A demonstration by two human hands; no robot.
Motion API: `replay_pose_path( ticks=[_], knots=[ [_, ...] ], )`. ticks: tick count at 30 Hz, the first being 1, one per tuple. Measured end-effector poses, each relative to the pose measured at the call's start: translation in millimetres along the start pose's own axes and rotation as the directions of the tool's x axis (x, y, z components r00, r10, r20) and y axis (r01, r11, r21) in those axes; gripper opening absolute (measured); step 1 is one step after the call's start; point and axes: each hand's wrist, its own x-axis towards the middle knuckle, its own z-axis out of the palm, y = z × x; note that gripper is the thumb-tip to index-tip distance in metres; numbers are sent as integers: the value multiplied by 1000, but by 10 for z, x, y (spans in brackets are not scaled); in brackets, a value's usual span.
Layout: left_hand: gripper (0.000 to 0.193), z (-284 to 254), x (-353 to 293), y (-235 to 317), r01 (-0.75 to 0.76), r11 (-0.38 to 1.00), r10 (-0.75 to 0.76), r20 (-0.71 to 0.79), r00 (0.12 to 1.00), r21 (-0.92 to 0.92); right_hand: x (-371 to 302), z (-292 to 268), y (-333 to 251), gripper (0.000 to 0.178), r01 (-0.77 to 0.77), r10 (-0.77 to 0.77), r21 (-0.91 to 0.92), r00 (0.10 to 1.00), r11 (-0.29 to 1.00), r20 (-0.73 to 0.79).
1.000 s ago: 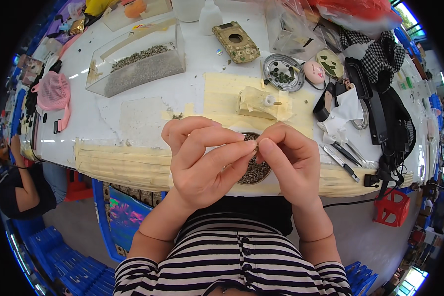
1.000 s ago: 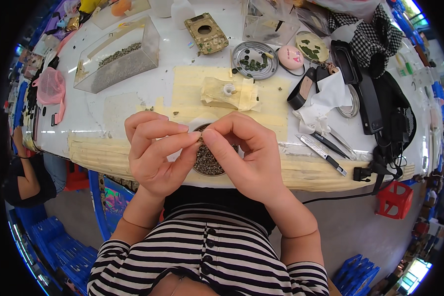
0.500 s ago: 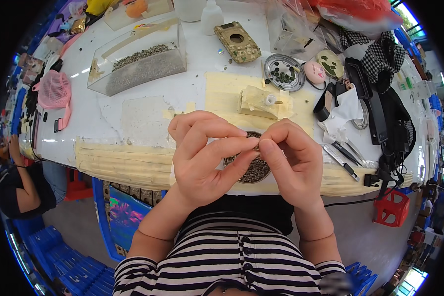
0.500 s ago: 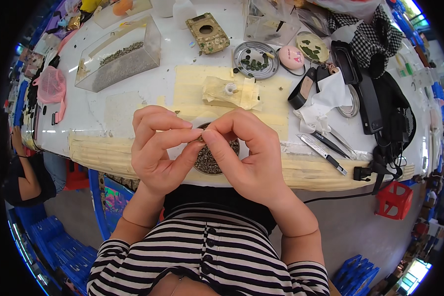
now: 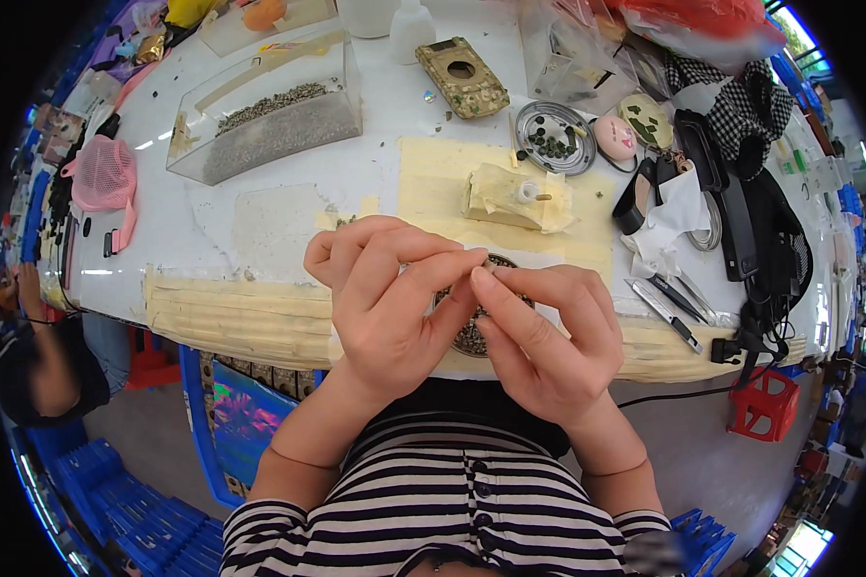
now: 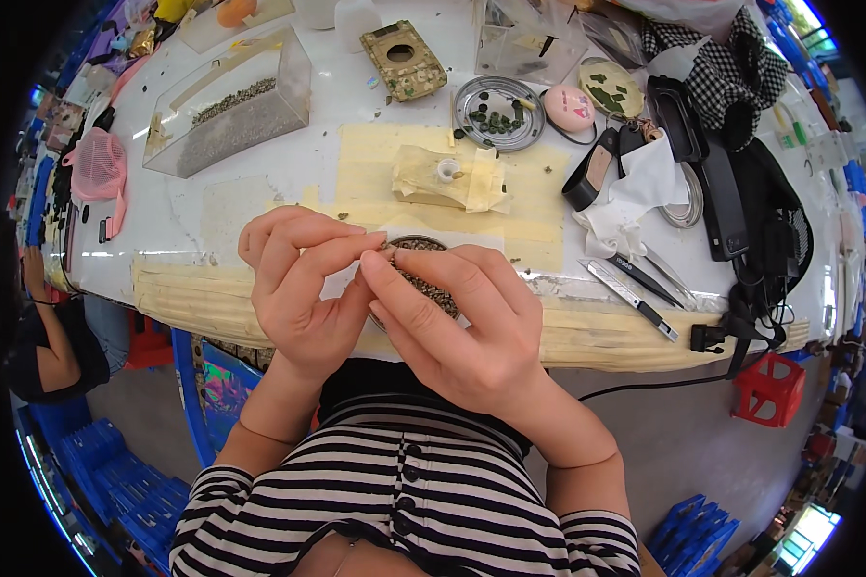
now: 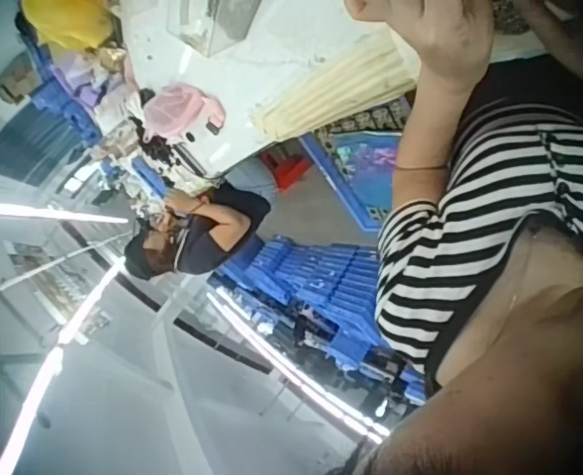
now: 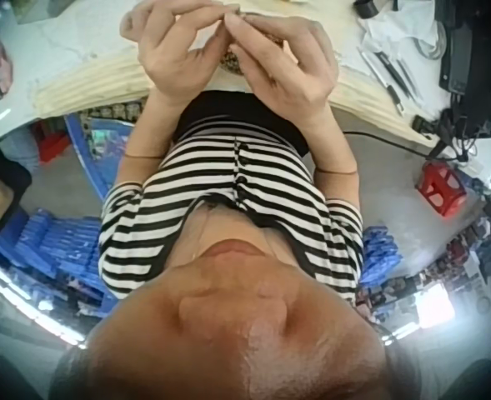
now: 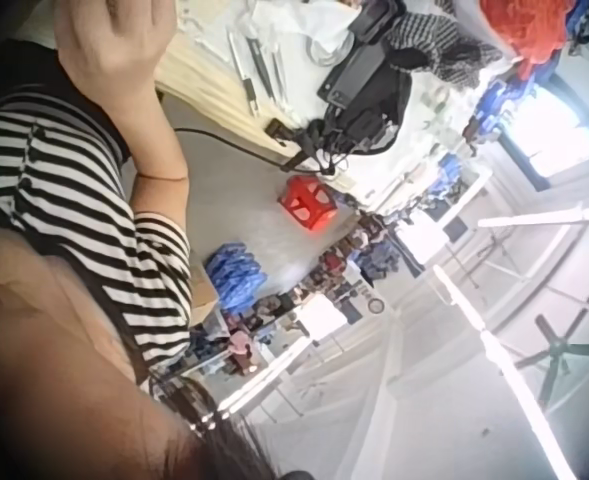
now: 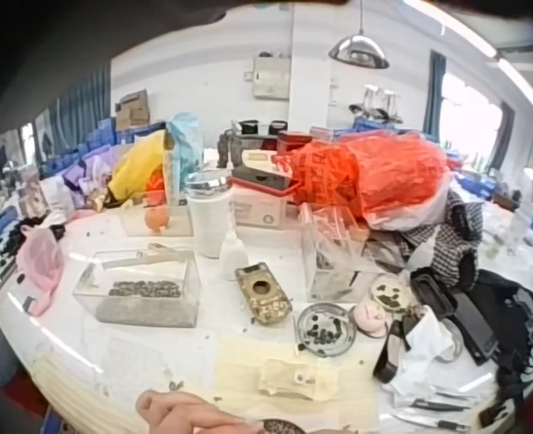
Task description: Assembling small mechanical parts for toys at a factory workbench.
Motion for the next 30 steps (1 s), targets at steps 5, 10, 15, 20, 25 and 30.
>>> replay_pose_path(
  ticks=[5, 10, 15, 20, 25, 30],
  knots=[
    [25, 7, 4, -2, 11, 1000, -11, -17, 1000, -29, -20, 16, 40, 36, -42, 42, 3, 999, 999, -17],
    [24, -28, -3, 10, -16, 998, 16, -7, 1000, -64, -82, -12, 85, 23, -394, 349, 469, 919, 791, 183],
    [29, 10, -8, -7, -30, 991, 27, -27, 999, -129, -30, -46, 44, 13, -596, 549, 742, 748, 307, 373],
    [29, 6, -24, 24, -29, 999, 29, -16, 999, -15, -31, -22, 72, 19, -444, 439, 508, 888, 738, 136],
    [29, 9, -20, 15, -5, 1000, 5, -12, 1000, 12, -18, 53, 48, 37, -39, 41, 34, 997, 999, -60],
    [28, 57, -20, -27, 27, 1000, -27, -52, 998, -5, -46, 89, 55, 37, 27, -29, -33, 997, 999, -76]
  ],
)
